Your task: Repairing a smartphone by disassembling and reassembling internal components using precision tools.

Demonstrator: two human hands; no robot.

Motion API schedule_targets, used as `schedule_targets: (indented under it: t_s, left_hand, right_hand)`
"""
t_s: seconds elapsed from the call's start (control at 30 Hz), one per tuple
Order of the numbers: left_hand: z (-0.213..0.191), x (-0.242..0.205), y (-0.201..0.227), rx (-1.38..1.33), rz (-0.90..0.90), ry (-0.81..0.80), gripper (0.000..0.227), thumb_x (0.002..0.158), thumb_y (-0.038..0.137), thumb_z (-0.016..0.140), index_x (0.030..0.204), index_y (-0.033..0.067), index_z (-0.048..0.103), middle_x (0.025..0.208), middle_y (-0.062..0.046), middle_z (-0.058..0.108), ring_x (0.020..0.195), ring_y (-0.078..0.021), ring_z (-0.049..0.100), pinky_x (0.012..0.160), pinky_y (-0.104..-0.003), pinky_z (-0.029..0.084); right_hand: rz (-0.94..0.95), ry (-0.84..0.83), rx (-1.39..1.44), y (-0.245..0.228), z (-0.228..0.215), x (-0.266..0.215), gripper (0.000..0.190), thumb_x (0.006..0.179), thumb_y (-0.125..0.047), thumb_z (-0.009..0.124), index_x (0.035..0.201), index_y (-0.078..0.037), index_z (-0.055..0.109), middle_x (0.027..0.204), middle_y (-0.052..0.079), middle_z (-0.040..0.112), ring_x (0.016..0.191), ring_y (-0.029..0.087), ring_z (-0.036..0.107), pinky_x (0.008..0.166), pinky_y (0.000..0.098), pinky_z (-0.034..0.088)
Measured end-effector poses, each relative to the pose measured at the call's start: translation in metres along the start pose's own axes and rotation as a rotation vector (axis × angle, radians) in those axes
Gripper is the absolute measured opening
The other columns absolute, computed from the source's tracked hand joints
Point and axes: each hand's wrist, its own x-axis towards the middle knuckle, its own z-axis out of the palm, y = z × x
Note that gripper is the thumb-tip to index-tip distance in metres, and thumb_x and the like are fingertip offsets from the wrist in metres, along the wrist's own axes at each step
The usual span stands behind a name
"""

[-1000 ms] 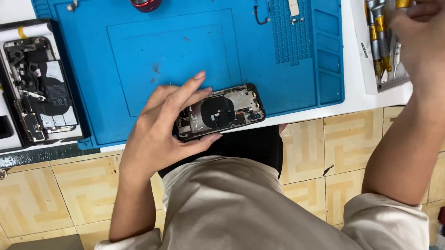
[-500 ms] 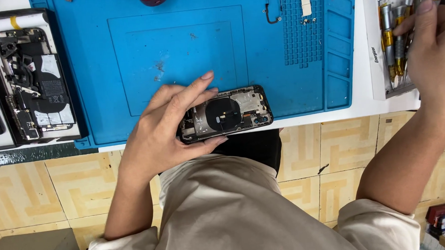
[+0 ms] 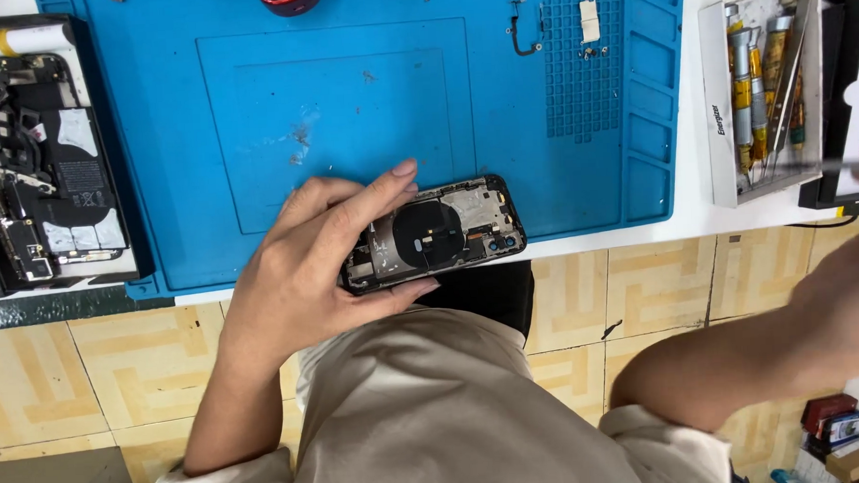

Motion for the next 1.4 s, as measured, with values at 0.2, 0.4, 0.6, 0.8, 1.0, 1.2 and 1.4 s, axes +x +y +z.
schedule_targets:
  t_s: [0.2,0.4,0.6,0.8,1.0,1.2,1.4]
  left_hand:
    - [0.0,0.002,0.002,0.052,-0.016,-0.017,0.098,0.102,0.04,0.11,0.169,-0.0012,0.051,0.162,-0.013,0.077,0.126,-0.0275,0.073,0.113,-0.042,0.062]
    - [-0.001,0.003,0.0,0.036,-0.049,-0.022,0.103,0.099,0.057,0.104,0.167,-0.0025,0.054,0.157,-0.013,0.079,0.123,-0.0261,0.073,0.112,-0.042,0.064]
    - [-0.004,0.006,0.0,0.005,-0.083,-0.037,0.093,0.102,0.059,0.097,0.161,-0.0036,0.061,0.138,-0.015,0.085,0.118,-0.0299,0.074,0.102,-0.043,0.059]
    - [-0.007,0.008,0.0,0.003,-0.09,-0.056,0.087,0.107,0.06,0.094,0.161,0.0,0.062,0.135,-0.013,0.085,0.117,-0.0287,0.075,0.1,-0.043,0.058]
    - [-0.008,0.007,0.0,-0.01,-0.113,-0.084,0.089,0.105,0.062,0.095,0.161,0.0008,0.062,0.136,-0.013,0.085,0.117,-0.0279,0.074,0.099,-0.042,0.058]
    - [-0.007,0.008,0.0,-0.01,-0.112,-0.078,0.09,0.104,0.061,0.096,0.16,0.0,0.062,0.136,-0.013,0.085,0.117,-0.0281,0.074,0.101,-0.043,0.059]
    - [-0.007,0.007,-0.001,-0.022,-0.108,-0.08,0.091,0.105,0.06,0.097,0.163,0.0002,0.06,0.133,-0.015,0.084,0.118,-0.0296,0.073,0.102,-0.044,0.059]
  right_hand:
    - [0.055,0.939,0.647,-0.157,0.123,-0.043,0.017,0.121,-0.003,0.071,0.132,-0.009,0.059,0.107,0.027,0.071,0.094,0.041,0.075,0.088,0.0559,0.066]
    - [-0.112,1.118,0.777,-0.168,0.203,-0.054,0.061,0.119,-0.004,0.071,0.168,-0.03,0.048,0.124,0.024,0.076,0.098,0.041,0.079,0.082,0.0603,0.075]
    - [-0.07,1.042,0.721,-0.188,0.202,-0.04,0.05,0.118,-0.011,0.072,0.159,-0.027,0.049,0.12,0.021,0.072,0.094,0.037,0.075,0.079,0.0568,0.074]
    - [-0.042,0.998,0.681,-0.218,0.182,-0.02,0.041,0.117,-0.017,0.074,0.15,-0.023,0.05,0.115,0.018,0.068,0.091,0.033,0.072,0.076,0.0532,0.072]
    - [-0.027,0.976,0.639,-0.21,0.183,-0.028,0.035,0.116,-0.023,0.075,0.141,-0.019,0.05,0.111,0.015,0.064,0.088,0.03,0.068,0.074,0.0497,0.07]
    - [-0.021,0.963,0.603,-0.185,0.194,-0.064,0.033,0.115,-0.029,0.076,0.131,-0.016,0.051,0.107,0.012,0.06,0.085,0.026,0.065,0.071,0.0461,0.068]
    - [-0.017,0.952,0.571,-0.184,0.201,-0.059,0.036,0.114,-0.036,0.077,0.122,-0.012,0.052,0.103,0.01,0.057,0.082,0.023,0.061,0.069,0.0425,0.066]
